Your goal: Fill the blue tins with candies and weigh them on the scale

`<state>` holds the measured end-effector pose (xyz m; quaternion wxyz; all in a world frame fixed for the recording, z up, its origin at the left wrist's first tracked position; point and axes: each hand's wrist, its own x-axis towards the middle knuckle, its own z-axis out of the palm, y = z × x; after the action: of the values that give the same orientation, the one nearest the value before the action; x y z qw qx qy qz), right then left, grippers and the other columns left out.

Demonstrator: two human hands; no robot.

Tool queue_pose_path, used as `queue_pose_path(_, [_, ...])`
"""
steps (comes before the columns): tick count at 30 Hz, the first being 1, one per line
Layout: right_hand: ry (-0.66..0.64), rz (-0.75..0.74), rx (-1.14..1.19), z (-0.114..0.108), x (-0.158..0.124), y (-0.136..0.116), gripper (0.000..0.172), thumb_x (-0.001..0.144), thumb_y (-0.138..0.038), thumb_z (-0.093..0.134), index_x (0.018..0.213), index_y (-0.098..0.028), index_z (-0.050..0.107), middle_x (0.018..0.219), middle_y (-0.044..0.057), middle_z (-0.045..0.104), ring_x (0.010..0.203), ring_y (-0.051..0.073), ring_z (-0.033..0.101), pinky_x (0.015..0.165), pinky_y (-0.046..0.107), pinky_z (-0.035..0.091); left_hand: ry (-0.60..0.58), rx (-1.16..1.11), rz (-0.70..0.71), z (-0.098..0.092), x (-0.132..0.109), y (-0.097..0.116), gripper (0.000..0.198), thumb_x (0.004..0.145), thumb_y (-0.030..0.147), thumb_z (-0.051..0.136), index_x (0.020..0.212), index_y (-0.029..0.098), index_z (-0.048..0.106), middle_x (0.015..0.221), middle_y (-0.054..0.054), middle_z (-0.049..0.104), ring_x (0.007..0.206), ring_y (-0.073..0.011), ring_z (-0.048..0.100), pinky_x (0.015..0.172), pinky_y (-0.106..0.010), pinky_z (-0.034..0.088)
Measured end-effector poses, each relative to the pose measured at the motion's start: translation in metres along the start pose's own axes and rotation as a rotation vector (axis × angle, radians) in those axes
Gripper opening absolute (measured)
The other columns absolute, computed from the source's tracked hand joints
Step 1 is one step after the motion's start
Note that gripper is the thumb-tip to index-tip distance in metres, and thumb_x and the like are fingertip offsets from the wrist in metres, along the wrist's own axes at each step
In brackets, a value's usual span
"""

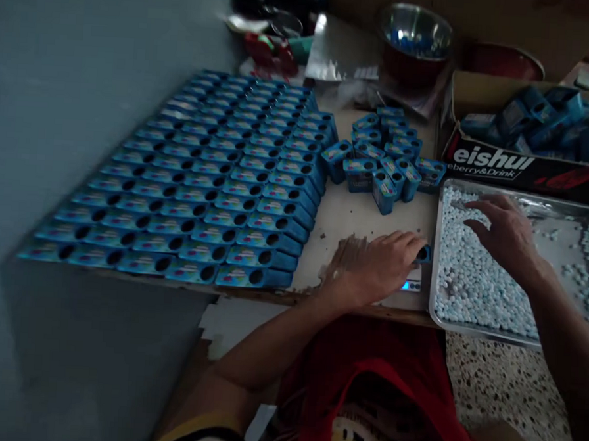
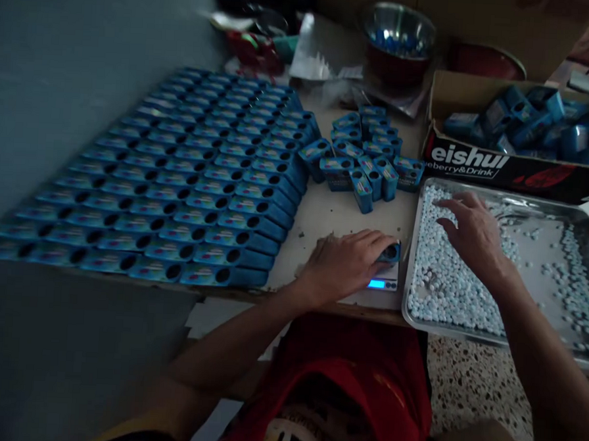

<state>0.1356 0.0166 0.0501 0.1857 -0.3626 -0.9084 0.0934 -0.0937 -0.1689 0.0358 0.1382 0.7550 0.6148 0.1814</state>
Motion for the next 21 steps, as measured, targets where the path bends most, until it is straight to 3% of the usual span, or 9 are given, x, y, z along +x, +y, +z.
queue_pose_path(3, [-0.034,-0.134,0.098,0.032,0.04,-0.024,0.03,0.105,-0.033,0.055,0.119,-0.022,0.079,0.108,0.012,0.078,0.1,0.028,0.072,0.09,0.041,0.057,0.099,0.044,-0.066,-0.042,-0.002,-0.025,0.034,0.095,0.019,0.073,0.128,0.023,0.064,0.127,-0.007,0.075,0.12,-0.0267,0.072,0.102,-0.04,0.06])
queue_pose_path(6, [-0.07,-0.224,0.095,0.063,0.079,-0.06,0.033,0.108,-0.036,0.053,0.121,-0.021,0.078,0.112,0.012,0.076,0.105,0.025,0.07,0.094,0.036,0.054,0.354,0.146,-0.217,-0.114,0.007,-0.082,0.036,0.094,0.023,0.075,0.128,0.025,0.061,0.129,-0.007,0.074,0.124,-0.0281,0.07,0.106,-0.043,0.056])
queue_pose_path(9, [-0.136,-0.203,-0.086,0.081,0.108,-0.104,0.037,0.107,-0.047,0.056,0.116,-0.019,0.08,0.116,0.015,0.073,0.113,0.029,0.066,0.095,0.037,0.052,0.532,0.216,-0.36,-0.176,0.05,-0.158,0.043,0.093,0.024,0.078,0.13,0.023,0.056,0.127,-0.005,0.073,0.125,-0.0275,0.067,0.108,-0.044,0.052])
queue_pose_path(11, [-0.188,-0.162,-0.241,0.088,0.121,-0.132,0.036,0.104,-0.046,0.061,0.11,-0.016,0.08,0.122,0.019,0.071,0.118,0.033,0.063,0.095,0.04,0.051,0.544,0.206,-0.393,-0.197,0.09,-0.208,0.046,0.092,0.023,0.079,0.131,0.023,0.054,0.131,-0.002,0.071,0.124,-0.0198,0.064,0.111,-0.039,0.048])
queue_pose_path(15, [-0.213,-0.079,-0.393,0.096,0.133,-0.17,0.021,0.099,-0.019,0.061,0.106,-0.011,0.079,0.116,0.023,0.072,0.108,0.035,0.065,0.092,0.046,0.05,0.453,0.123,-0.396,-0.201,0.156,-0.283,0.049,0.096,0.026,0.071,0.139,0.02,0.05,0.143,0.007,0.068,0.117,-0.0047,0.052,0.11,-0.025,0.041])
queue_pose_path(17, [-0.202,-0.053,-0.399,0.101,0.133,-0.176,0.029,0.098,-0.009,0.052,0.105,-0.011,0.08,0.108,0.024,0.074,0.099,0.034,0.068,0.088,0.047,0.05,0.368,0.101,-0.368,-0.194,0.173,-0.307,0.047,0.099,0.032,0.064,0.142,0.017,0.05,0.144,0.009,0.067,0.117,-0.002,0.05,0.108,-0.02,0.037])
queue_pose_path(19, [-0.182,-0.032,-0.386,0.105,0.131,-0.177,0.038,0.097,-0.004,0.044,0.105,-0.012,0.08,0.105,0.025,0.075,0.091,0.033,0.069,0.082,0.047,0.05,0.251,0.111,-0.333,-0.186,0.182,-0.325,0.049,0.099,0.034,0.061,0.144,0.016,0.053,0.146,0.008,0.067,0.12,-0.0036,0.053,0.108,-0.021,0.036])
queue_pose_path(21, [-0.154,-0.019,-0.371,0.108,0.129,-0.172,0.037,0.098,-0.007,0.043,0.104,-0.015,0.079,0.105,0.025,0.075,0.087,0.033,0.069,0.079,0.047,0.049,0.117,0.129,-0.306,-0.178,0.187,-0.34,0.054,0.095,0.03,0.064,0.146,0.015,0.056,0.149,0.002,0.067,0.125,-0.0106,0.057,0.11,-0.026,0.039])
